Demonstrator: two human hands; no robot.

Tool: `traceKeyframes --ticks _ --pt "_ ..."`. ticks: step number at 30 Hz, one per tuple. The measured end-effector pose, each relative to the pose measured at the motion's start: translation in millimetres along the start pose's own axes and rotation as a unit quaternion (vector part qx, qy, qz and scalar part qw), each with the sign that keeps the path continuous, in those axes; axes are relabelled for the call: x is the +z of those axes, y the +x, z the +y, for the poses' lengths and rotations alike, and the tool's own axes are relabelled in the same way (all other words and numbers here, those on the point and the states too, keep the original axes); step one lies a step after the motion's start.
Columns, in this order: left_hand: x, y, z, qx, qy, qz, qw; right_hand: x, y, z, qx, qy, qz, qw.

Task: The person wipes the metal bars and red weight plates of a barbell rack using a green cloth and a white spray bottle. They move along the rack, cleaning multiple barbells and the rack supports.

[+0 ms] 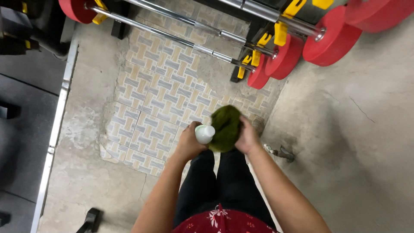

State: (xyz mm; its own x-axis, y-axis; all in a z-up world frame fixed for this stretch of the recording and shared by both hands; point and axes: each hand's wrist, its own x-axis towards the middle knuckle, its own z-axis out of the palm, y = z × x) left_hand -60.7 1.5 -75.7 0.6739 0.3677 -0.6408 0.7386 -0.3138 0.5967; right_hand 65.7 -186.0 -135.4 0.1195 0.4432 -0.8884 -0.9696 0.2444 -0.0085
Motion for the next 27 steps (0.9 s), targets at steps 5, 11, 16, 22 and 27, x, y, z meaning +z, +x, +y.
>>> traceKeyframes --ticks 5,11,16,22,27 --pt "16 8 9 0.007 -0.039 0.008 0.999 -73 52 -72 -0.145 -0.066 0.052 0.986" --pt "43 17 28 0.011 -0.059 0.023 0.998 -49 45 -179 -0.481 -0.56 0.242 0.63" --pt "64 31 49 -0.015 -0.079 0.021 0.997 -78 123 -225 -0.384 -0.851 0.21 0.288" --pt "86 47 60 -0.017 -0.068 0.008 0.998 -25 160 -265 -0.318 -0.922 0.219 -0.029" --pt "100 60 57 -0.013 -0.073 -0.004 0.997 -26 186 -242 -0.233 -0.91 0.31 -0.147"
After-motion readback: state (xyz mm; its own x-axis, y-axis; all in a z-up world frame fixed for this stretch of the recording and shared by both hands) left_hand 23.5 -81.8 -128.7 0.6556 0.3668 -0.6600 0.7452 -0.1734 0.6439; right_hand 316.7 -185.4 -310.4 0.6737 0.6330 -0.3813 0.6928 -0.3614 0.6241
